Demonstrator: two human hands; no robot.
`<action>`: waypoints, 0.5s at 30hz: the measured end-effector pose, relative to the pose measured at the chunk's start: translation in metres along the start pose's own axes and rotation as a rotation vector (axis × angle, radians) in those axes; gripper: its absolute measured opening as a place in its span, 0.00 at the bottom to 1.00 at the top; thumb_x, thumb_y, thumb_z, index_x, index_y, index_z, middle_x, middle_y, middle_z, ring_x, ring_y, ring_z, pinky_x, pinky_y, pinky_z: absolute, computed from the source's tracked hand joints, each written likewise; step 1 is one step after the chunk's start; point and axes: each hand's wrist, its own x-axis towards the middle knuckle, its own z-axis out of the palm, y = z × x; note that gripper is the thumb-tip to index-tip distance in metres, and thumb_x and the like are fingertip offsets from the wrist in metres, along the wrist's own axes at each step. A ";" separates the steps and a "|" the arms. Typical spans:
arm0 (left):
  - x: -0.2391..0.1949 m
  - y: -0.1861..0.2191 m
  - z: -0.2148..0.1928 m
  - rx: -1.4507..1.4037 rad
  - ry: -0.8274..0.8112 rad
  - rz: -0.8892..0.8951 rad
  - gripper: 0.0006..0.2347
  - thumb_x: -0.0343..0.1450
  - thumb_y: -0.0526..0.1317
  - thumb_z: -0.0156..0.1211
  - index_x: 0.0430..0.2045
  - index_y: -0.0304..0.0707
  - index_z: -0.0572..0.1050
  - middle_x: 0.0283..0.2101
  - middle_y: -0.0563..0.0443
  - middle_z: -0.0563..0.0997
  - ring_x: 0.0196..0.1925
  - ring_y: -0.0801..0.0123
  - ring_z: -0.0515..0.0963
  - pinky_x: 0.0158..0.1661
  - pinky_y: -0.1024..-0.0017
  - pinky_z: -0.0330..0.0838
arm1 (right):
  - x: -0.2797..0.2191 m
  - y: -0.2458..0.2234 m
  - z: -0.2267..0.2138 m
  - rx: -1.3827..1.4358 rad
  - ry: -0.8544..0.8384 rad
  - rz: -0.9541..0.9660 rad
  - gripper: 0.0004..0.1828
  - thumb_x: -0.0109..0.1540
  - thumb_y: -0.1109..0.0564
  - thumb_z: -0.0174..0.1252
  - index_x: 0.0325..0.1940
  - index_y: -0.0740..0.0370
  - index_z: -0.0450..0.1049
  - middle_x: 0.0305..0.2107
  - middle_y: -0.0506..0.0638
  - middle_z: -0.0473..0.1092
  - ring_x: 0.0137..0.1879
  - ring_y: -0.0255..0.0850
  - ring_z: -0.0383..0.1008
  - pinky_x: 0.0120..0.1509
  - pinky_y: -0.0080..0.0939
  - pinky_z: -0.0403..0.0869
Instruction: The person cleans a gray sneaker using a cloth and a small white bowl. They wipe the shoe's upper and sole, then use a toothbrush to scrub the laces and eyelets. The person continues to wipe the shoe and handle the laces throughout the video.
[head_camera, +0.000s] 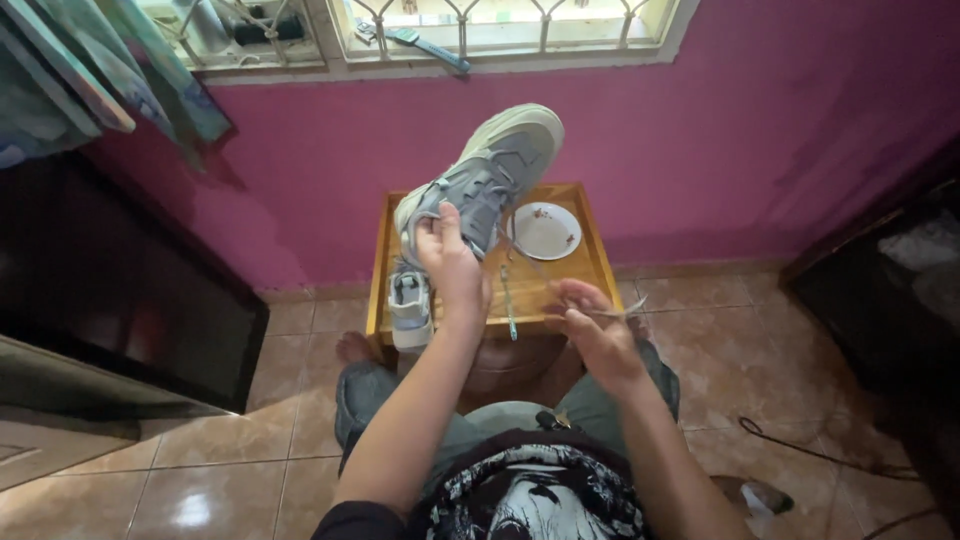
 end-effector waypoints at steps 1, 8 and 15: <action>-0.003 0.000 0.000 0.005 0.000 -0.006 0.11 0.77 0.39 0.57 0.49 0.32 0.67 0.49 0.48 0.75 0.52 0.71 0.74 0.55 0.65 0.73 | 0.000 0.002 -0.001 0.001 0.006 0.003 0.27 0.63 0.61 0.56 0.66 0.68 0.65 0.55 0.59 0.72 0.55 0.45 0.75 0.61 0.48 0.75; -0.011 -0.010 0.000 -0.113 -0.001 -0.001 0.10 0.77 0.37 0.57 0.48 0.31 0.68 0.48 0.45 0.76 0.51 0.66 0.77 0.53 0.63 0.75 | 0.006 0.006 -0.017 0.111 0.089 0.006 0.39 0.62 0.67 0.55 0.77 0.56 0.53 0.67 0.59 0.61 0.70 0.51 0.67 0.71 0.49 0.69; -0.024 0.000 -0.008 -0.146 0.011 -0.002 0.09 0.76 0.36 0.58 0.46 0.30 0.69 0.48 0.42 0.77 0.51 0.62 0.79 0.53 0.62 0.77 | 0.012 0.046 -0.021 0.079 0.101 0.077 0.42 0.63 0.70 0.56 0.79 0.57 0.50 0.67 0.66 0.59 0.72 0.55 0.63 0.73 0.48 0.68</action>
